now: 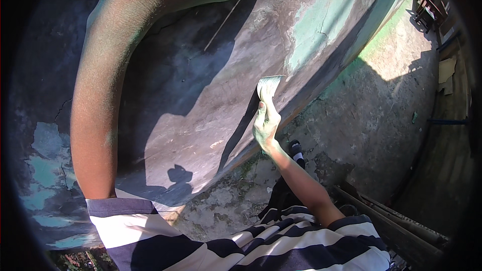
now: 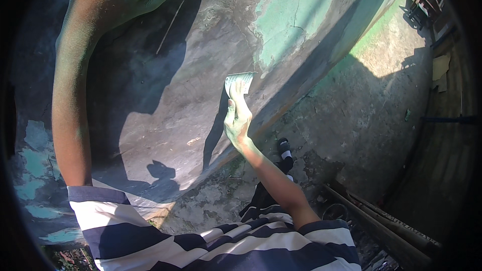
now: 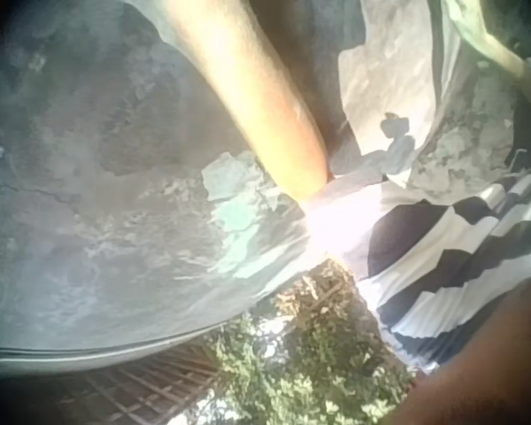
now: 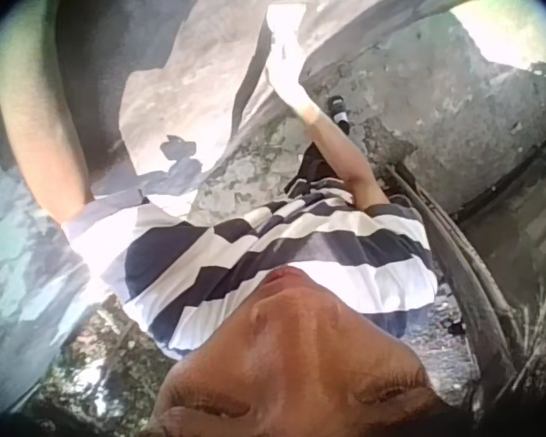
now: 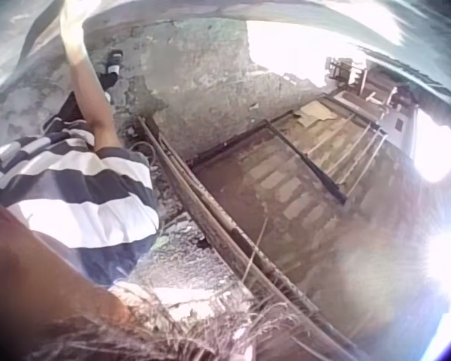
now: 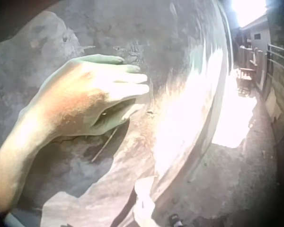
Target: The person sands the outer surface of a curved concrete structure using sandpaper by hand.
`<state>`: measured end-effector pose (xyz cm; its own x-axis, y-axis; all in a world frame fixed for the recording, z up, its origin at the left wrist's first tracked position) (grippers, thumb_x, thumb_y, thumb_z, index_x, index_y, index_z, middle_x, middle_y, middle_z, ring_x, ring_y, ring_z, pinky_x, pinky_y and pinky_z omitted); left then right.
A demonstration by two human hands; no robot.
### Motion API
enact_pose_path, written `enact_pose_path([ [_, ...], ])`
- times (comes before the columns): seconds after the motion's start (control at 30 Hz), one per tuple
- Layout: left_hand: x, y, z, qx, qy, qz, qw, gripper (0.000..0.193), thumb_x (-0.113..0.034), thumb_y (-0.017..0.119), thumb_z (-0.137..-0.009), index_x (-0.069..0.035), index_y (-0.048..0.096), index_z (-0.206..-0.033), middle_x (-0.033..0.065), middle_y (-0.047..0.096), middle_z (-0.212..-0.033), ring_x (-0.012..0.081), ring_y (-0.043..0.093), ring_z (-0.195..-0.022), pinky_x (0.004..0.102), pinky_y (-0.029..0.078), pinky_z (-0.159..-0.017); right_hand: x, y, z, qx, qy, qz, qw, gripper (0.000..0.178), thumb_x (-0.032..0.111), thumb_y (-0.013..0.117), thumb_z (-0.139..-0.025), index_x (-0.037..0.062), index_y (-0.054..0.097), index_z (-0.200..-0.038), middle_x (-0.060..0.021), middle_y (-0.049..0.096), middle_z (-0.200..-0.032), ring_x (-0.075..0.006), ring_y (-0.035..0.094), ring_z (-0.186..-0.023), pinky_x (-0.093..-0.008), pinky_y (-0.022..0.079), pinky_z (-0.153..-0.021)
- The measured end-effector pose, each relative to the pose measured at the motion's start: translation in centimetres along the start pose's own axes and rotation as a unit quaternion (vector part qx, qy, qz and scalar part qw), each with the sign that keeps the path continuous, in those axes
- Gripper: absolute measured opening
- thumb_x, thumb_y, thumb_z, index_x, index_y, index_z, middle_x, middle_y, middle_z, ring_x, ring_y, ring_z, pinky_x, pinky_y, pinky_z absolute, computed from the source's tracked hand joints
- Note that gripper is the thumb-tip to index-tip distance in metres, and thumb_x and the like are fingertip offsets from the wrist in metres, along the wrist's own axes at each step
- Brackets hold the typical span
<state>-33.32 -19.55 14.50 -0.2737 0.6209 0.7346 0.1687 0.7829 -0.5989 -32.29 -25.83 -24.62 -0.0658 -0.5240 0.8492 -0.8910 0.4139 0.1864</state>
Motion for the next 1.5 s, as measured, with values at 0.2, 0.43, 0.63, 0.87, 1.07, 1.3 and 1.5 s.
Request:
enact_pose_path([
  [0.2,-1.1,-1.4,0.3,0.007,0.009,0.008,1.0,0.025,-0.023,0.065,-0.087,-0.007,0.072,-0.104,0.0097,0.073,-0.108,0.0241,0.068,-0.101,0.036,0.051,-0.099,1.9,-0.4,-4.9,-0.087,0.032,-0.004,0.996,0.036,0.012,0.045,-0.106,-0.0072,0.056,-0.135,-0.025,0.054,-0.141,-0.0346,0.046,-0.139,-0.0389,0.034,-0.115],
  [0.43,-1.2,-1.0,0.0,-0.007,0.04,-0.011,0.999,0.024,-0.023,0.066,-0.089,-0.007,0.07,-0.107,0.0085,0.072,-0.106,0.0241,0.069,-0.096,0.0335,0.055,-0.092,3.6,1.6,3.6,0.035,0.033,0.002,0.999,0.035,0.003,0.048,-0.102,-0.0051,0.057,-0.134,-0.0246,0.054,-0.141,-0.0343,0.047,-0.138,-0.0391,0.035,-0.115],
  [0.63,-1.1,-2.5,0.8,-0.009,0.045,-0.02,0.999,0.023,-0.02,0.067,-0.088,-0.007,0.069,-0.106,0.0095,0.072,-0.104,0.0252,0.069,-0.095,0.0346,0.056,-0.09,3.0,1.8,0.0,-0.02,0.078,-0.032,0.996,0.034,0.004,0.046,-0.102,-0.0054,0.059,-0.132,-0.0243,0.057,-0.139,-0.035,0.053,-0.133,-0.0357,0.042,-0.109],
  [0.87,-1.4,-1.5,0.0,-0.001,0.038,-0.014,0.999,0.023,-0.019,0.067,-0.087,-0.007,0.07,-0.106,0.0101,0.072,-0.104,0.0261,0.069,-0.094,0.0353,0.056,-0.089,2.5,4.2,9.0,0.051,0.031,0.004,0.998,0.039,-0.003,0.056,-0.094,-0.0043,0.059,-0.133,-0.0277,0.054,-0.139,-0.0384,0.047,-0.136,-0.0412,0.038,-0.113],
  [1.07,-1.7,-1.7,0.1,-0.011,0.048,0.024,0.998,0.025,-0.018,0.066,-0.086,-0.006,0.07,-0.107,0.0104,0.072,-0.102,0.0272,0.069,-0.094,0.0372,0.056,-0.088,0.5,3.3,5.4,-0.025,-0.033,0.032,0.999,0.038,-0.004,0.053,-0.095,-0.0079,0.057,-0.132,-0.0287,0.054,-0.139,-0.0409,0.051,-0.133,-0.0416,0.042,-0.11],
  [1.3,-1.2,1.3,-0.6,-0.036,0.036,0.037,0.998,0.025,-0.017,0.067,-0.084,-0.007,0.071,-0.107,0.0112,0.073,-0.103,0.0285,0.069,-0.093,0.0378,0.056,-0.085,-2.2,3.9,11.8,-0.023,0.046,0.028,0.998,0.04,-0.006,0.054,-0.093,-0.007,0.057,-0.134,-0.0285,0.053,-0.141,-0.0387,0.048,-0.137,-0.0413,0.037,-0.114],
  [1.5,-1.6,-1.7,0.7,-0.009,0.021,-0.002,1.0,0.025,-0.016,0.067,-0.084,-0.006,0.072,-0.107,0.0118,0.073,-0.102,0.0289,0.07,-0.091,0.0382,0.056,-0.084,-1.7,4.9,8.8,-0.084,0.045,0.017,0.995,0.035,-0.003,0.051,-0.097,-0.0093,0.057,-0.131,-0.0284,0.057,-0.136,-0.04,0.054,-0.13,-0.0396,0.043,-0.108],
])
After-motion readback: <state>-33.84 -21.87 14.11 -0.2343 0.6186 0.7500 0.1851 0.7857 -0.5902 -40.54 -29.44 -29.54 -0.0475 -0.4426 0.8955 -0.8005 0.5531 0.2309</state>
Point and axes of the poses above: each hand's wrist, its own z-axis away from the middle knuckle, its own y-axis out of the palm, x = y × z, the point moved 4 cm from there along -z, towards the middle knuckle
